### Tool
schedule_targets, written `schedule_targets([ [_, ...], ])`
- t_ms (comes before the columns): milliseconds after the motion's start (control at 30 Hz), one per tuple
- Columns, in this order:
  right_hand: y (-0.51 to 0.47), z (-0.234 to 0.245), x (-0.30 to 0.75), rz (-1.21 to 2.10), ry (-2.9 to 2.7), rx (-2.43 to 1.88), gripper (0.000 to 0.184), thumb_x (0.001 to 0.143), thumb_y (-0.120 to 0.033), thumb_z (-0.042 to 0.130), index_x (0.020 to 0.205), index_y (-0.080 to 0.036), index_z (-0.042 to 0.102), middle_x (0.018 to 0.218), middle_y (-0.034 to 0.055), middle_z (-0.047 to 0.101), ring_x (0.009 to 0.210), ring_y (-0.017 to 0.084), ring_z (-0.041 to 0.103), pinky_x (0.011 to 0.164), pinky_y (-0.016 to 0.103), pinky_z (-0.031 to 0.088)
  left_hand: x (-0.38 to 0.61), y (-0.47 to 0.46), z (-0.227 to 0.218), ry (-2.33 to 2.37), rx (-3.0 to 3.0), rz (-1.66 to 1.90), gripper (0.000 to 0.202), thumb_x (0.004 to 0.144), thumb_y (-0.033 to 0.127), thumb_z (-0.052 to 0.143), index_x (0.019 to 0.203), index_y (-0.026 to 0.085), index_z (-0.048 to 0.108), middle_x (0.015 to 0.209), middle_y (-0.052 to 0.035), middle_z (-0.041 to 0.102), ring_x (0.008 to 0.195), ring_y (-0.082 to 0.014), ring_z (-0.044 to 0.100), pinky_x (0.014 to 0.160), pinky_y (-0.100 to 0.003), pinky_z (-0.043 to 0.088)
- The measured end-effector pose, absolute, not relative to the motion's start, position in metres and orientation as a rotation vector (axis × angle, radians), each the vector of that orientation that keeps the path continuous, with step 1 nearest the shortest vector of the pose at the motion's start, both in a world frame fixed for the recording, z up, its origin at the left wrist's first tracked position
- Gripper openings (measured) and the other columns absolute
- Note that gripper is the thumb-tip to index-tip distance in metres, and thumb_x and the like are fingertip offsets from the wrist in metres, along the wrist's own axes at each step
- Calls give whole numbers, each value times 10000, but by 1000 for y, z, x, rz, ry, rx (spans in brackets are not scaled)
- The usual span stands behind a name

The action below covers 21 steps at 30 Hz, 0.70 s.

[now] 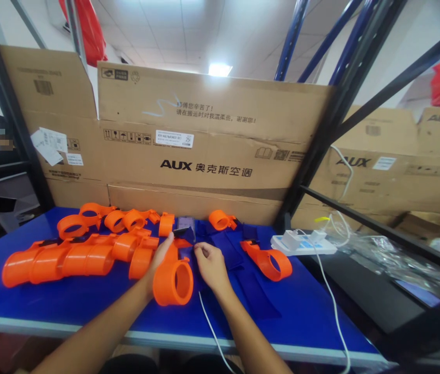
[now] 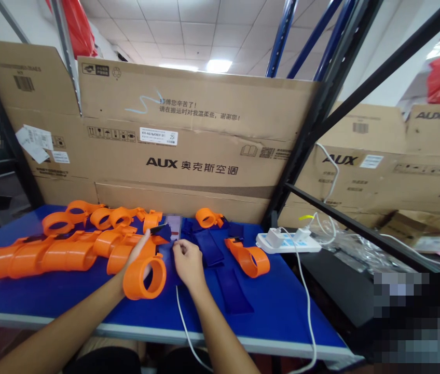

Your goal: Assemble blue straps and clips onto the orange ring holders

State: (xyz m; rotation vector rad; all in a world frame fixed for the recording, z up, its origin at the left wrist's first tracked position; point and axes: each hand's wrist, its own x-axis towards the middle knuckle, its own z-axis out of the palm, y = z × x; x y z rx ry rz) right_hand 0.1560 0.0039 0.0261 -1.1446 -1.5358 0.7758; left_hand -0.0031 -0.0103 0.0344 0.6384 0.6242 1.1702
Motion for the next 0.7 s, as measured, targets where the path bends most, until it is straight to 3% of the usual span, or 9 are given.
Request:
schedule_targets([
  [133, 12, 26, 168, 642, -1436, -1173, 338, 812, -440, 619, 952, -168, 763, 720, 29, 710, 657, 192, 621, 629, 272, 485, -2, -7, 28, 727, 623, 1319, 542, 742, 728, 693, 811, 190, 692, 641, -62, 688, 578, -240, 663, 608, -374, 538],
  [300, 23, 33, 195, 468, -1167, -1183, 560, 769, -393, 629, 1249, -108, 668, 908, 89, 736, 728, 203, 652, 701, 302, 523, -1, -7, 18, 858, 618, 1480, 462, 709, 620, 799, 813, 187, 675, 621, -17, 653, 531, -182, 630, 521, -297, 492],
  [467, 26, 40, 211, 310, -1092, -1219, 588, 843, -425, 570, 1323, -90, 628, 1042, 149, 735, 804, 230, 666, 782, 348, 528, 1, -13, 20, 875, 751, 1470, 444, 711, 575, 816, 878, 180, 704, 611, 11, 634, 497, -144, 582, 507, -259, 438],
  [600, 14, 44, 212, 327, -1242, -1238, 580, 865, -415, 543, 1341, -90, 616, 885, 98, 729, 624, 185, 611, 654, 314, 509, 3, -15, 25, 862, 984, 1415, 439, 716, 547, 814, 938, 173, 752, 741, -22, 695, 589, -137, 576, 563, -243, 408],
  [700, -8, 54, 229, 205, -1471, -1388, 513, 849, -352, 538, 1292, -123, 660, 858, 85, 734, 613, 193, 623, 676, 327, 506, 4, -15, 24, 845, 1092, 1398, 424, 746, 545, 786, 961, 180, 758, 803, -30, 696, 662, -142, 570, 604, -238, 407],
])
